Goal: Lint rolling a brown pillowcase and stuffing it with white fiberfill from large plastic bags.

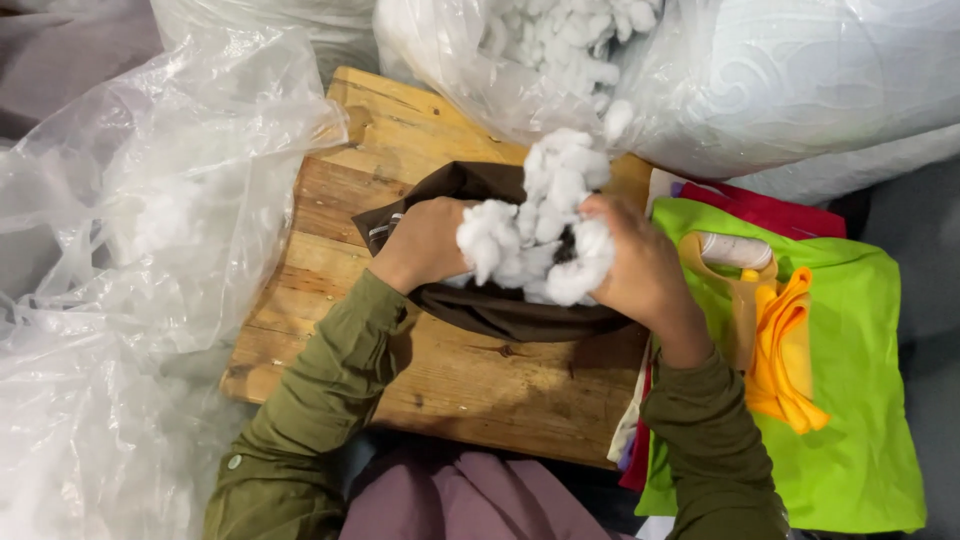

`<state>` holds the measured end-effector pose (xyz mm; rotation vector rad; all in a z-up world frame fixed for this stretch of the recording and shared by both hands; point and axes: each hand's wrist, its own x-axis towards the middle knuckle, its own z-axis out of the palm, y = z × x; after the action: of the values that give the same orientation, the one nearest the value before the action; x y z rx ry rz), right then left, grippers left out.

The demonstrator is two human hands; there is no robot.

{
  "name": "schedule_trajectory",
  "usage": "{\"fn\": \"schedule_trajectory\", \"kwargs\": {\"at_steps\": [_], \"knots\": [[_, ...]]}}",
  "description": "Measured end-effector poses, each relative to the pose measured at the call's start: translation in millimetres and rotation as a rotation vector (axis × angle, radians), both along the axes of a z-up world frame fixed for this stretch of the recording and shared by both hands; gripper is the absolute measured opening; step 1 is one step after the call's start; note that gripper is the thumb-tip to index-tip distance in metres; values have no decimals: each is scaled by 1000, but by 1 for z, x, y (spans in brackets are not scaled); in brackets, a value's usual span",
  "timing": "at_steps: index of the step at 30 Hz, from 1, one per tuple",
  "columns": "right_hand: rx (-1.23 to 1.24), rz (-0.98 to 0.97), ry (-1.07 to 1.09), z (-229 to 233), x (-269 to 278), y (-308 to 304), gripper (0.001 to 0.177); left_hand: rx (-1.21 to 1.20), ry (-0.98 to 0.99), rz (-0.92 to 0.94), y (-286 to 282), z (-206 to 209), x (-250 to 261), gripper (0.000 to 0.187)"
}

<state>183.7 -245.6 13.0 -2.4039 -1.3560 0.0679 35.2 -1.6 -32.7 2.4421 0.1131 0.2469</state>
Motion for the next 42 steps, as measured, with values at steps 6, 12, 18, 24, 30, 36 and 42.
{"fn": "schedule_trajectory", "kwargs": {"at_steps": [6, 12, 18, 24, 30, 36, 42], "knots": [[375, 171, -21, 5, -6, 27, 125, 411, -337, 24, -20, -12, 4, 57], [266, 394, 303, -61, 5, 40, 94, 43, -393, -167, -25, -3, 6, 106], [-206, 405, 299, 2, -13, 24, 55, 166, -84, -267, -28, -32, 13, 74], [143, 322, 135, 42, -19, 10, 88, 18, -336, -349, -16, -12, 19, 14], [-29, 448, 66, -55, -12, 36, 35, 263, 50, -132, 0, -77, 26, 26], [-350, 119, 57, -29, 16, 5, 29, 310, 39, 125, 31, -51, 8, 31], [35, 290, 459, 55, -9, -9, 37, -352, -318, -225, 0, 40, -23, 84]]}}
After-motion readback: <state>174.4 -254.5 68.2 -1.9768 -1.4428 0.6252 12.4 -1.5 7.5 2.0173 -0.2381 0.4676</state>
